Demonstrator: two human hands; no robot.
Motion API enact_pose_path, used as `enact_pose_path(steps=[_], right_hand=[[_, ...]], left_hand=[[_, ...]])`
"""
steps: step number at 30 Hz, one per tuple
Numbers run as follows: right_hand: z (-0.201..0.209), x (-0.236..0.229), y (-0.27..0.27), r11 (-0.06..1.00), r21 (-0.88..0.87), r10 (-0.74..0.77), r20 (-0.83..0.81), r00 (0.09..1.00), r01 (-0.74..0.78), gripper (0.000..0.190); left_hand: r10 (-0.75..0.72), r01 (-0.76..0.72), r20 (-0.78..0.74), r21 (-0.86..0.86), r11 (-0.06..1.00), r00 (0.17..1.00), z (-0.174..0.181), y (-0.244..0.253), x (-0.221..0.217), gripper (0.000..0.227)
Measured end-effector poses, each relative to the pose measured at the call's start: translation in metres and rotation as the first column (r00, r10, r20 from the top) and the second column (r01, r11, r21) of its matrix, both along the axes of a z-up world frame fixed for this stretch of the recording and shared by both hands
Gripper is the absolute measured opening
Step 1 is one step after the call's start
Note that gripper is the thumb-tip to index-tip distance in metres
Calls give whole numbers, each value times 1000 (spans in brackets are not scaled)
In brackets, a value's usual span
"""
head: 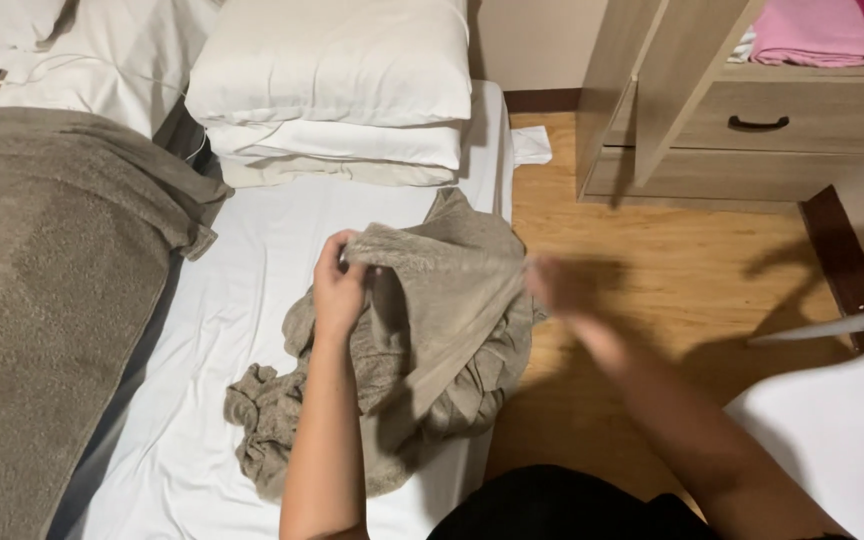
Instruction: Folding and smoothing a large brown blanket on a hotel bed.
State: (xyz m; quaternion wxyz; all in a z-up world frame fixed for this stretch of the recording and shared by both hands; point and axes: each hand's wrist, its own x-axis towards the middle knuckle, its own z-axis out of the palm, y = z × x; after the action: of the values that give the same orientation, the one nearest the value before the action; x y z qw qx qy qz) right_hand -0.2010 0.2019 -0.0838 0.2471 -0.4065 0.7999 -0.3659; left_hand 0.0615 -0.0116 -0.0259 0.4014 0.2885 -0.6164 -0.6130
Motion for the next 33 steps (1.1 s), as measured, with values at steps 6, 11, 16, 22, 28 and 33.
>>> enact_pose_path(steps=[6, 11, 16, 22, 28, 33], right_hand=[[41, -103, -19, 664, -680, 416, 681, 603, 311, 17], [110, -63, 4, 820, -567, 354, 398, 846, -76, 40], [50, -2, 21, 815, -171, 522, -196, 830, -553, 69], [-10, -14, 17, 953, 174, 243, 43, 969, -247, 29], [4, -33, 22, 991, -128, 71, 759, 647, 42, 50], [59, -17, 24, 945, -304, 328, 847, 418, -125, 53]], left_hand=[[169, -164, 277, -42, 986, 946, -3, 21, 2, 35], [142, -137, 19, -164, 977, 990, -9, 24, -15, 31], [182, -144, -189, 199, 969, 965, -16, 27, -24, 48], [302, -210, -288, 311, 927, 909, 33, 51, -18, 23], [388, -339, -97, 327, 882, 916, -18, 39, 26, 33], [297, -325, 185, 143, 935, 937, -26, 55, 48, 26]])
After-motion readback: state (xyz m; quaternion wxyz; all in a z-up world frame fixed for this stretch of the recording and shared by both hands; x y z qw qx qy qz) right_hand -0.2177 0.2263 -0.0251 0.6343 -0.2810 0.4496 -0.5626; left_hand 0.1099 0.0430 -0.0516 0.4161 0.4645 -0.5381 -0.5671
